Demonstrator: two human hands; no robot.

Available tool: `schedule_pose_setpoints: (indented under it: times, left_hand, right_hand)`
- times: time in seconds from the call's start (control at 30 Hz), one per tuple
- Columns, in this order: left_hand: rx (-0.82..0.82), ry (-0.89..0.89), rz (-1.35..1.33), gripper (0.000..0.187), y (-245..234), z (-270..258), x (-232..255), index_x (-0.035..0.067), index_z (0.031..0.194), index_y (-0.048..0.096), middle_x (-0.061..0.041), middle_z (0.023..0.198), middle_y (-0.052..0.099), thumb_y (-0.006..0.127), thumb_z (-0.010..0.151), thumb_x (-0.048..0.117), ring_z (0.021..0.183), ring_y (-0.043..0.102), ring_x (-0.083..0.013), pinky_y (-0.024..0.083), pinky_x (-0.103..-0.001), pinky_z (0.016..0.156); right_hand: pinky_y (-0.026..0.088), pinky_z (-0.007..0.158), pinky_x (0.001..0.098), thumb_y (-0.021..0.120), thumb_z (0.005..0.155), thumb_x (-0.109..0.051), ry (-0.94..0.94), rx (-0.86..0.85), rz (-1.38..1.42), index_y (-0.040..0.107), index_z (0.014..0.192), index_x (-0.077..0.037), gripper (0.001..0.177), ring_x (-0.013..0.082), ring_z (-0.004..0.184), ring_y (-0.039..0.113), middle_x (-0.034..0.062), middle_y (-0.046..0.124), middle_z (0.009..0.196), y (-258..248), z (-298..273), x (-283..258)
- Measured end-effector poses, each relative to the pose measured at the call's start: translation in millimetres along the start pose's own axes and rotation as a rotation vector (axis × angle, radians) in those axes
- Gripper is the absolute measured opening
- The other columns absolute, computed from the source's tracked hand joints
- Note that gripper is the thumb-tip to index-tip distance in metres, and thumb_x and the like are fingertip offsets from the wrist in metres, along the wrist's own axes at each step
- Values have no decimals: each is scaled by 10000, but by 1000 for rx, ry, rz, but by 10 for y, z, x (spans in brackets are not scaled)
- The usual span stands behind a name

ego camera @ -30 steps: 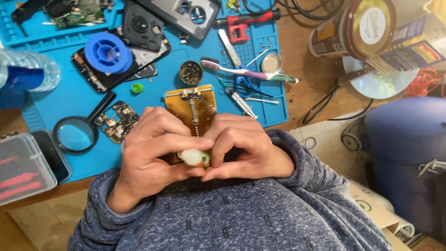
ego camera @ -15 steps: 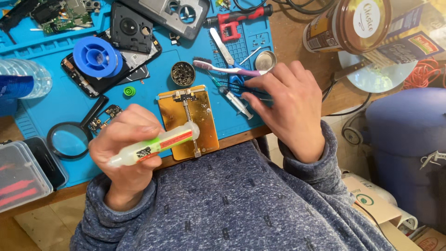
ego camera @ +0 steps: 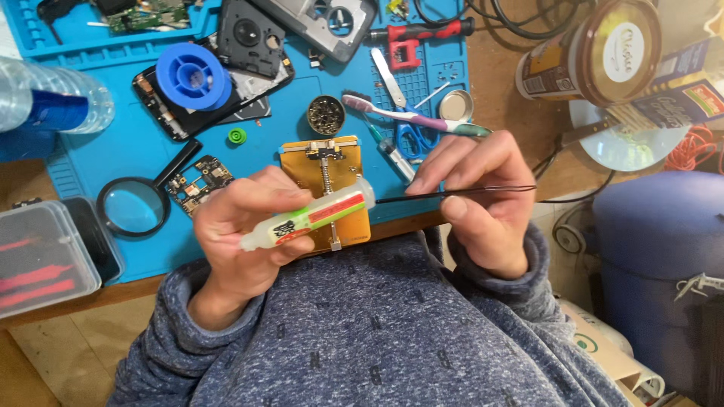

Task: The person applies a liquid from a syringe onto a small circuit board held in a vise. They use a cotton swab to spread the liquid and clean the board's surface. The person then uses tweezers to position a small component and a pair of scissors to trim a wire.

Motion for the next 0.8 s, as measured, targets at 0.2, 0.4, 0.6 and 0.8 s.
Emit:
schedule_pose_setpoints:
  times: [0.2,0.4,0.6,0.8]
  left_hand:
    - [-24,-47,-106,347,98,50,65,41,1256,808,-98,1019,772,962,954,118,879,686,-142,600,-224,657]
    - [-127,36,159,359,175,138,158,148,1273,817,-24,1033,826,863,1047,423,814,658,-148,488,-320,840]
    - [-96,170,281,379,146,91,156,160,1267,775,-19,1103,843,825,1062,474,889,709,-193,543,-347,861]
    - [-121,80,251,356,112,26,85,214,1318,744,12,1274,863,880,1058,415,927,763,-147,574,-316,869]
  right_hand:
    - [540,804,386,798,1080,-281,51,37,306,549,1110,-177,271,280,769,629,136,700,951,32,-116,284]
    - [506,744,351,727,1139,-246,165,-138,321,589,1142,-165,159,214,765,601,100,624,867,389,-109,203]
    - [390,712,345,626,1187,-455,190,-182,232,546,1083,-147,336,146,690,449,9,543,738,427,-86,273]
    - [260,635,302,633,1172,-416,258,-167,295,498,1004,-160,334,106,651,304,-30,371,710,419,-213,353]
Point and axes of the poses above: each hand's wrist, its own z-axis towards the middle knuckle, its own y-axis out of the palm, x = y × z, the point moved 4 cm from there along z, towards the middle knuckle
